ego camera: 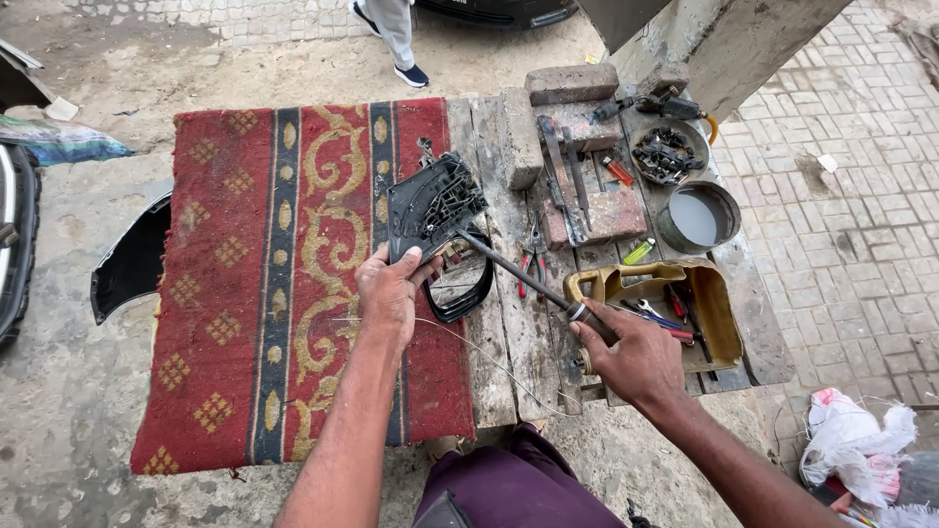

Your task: The person uses a soldering iron to apply heat to a black plastic car part, likely a headlight housing, resting on a patterned rug. They manipulate the part with their hands, turning it over to work on different sections, and use a metal tool to scrape or adjust the heated areas.

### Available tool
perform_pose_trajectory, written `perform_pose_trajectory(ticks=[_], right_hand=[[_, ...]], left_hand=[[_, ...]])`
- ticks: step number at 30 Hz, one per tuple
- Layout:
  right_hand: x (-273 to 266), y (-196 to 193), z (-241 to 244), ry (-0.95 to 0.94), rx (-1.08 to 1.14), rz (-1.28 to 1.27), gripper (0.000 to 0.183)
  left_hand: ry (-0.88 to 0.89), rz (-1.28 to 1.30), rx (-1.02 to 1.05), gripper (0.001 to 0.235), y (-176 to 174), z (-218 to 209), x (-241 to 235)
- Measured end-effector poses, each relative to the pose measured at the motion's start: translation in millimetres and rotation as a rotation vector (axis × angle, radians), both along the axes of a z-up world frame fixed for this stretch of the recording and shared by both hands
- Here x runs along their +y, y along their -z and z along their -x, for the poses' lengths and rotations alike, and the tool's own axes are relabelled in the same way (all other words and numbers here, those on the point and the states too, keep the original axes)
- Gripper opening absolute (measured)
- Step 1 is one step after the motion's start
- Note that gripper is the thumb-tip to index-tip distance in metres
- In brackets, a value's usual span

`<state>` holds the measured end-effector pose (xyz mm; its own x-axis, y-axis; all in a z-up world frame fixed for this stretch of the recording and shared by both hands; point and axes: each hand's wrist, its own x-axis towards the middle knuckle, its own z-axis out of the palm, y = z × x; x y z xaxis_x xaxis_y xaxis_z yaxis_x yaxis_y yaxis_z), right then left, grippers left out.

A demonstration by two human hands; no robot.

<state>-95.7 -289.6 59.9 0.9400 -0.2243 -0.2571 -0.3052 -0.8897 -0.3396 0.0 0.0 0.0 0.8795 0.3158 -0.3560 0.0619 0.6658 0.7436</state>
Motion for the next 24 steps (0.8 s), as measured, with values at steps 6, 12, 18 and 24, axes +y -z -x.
perform_pose_trajectory(ticks=[6,12,18,24], right_hand=[[-10.6,13.7,-8.4,-0.034,-0.094,0.098,0.047],[-7.3,14.7,-6.5,-0.086,-0.128,0.022,0.041],[-8.7,28.9,-13.4,-0.059,-0.134,0.011,0.042],[-13.2,39.6,-15.8,-0.083,-0.152,0.007,0.041]], left_hand=[[0.005,0.005,-0.006,0.026,6.7,-2.3,1.0],[0.007,-0.002,-0.007,0.026,11.1,-6.5,0.4],[-0.015,0.0,-0.007,0.026,2.3,-5.9,-3.9],[-0.022,-0.014,-0.003,0.026,6.0,-10.3,-2.1]])
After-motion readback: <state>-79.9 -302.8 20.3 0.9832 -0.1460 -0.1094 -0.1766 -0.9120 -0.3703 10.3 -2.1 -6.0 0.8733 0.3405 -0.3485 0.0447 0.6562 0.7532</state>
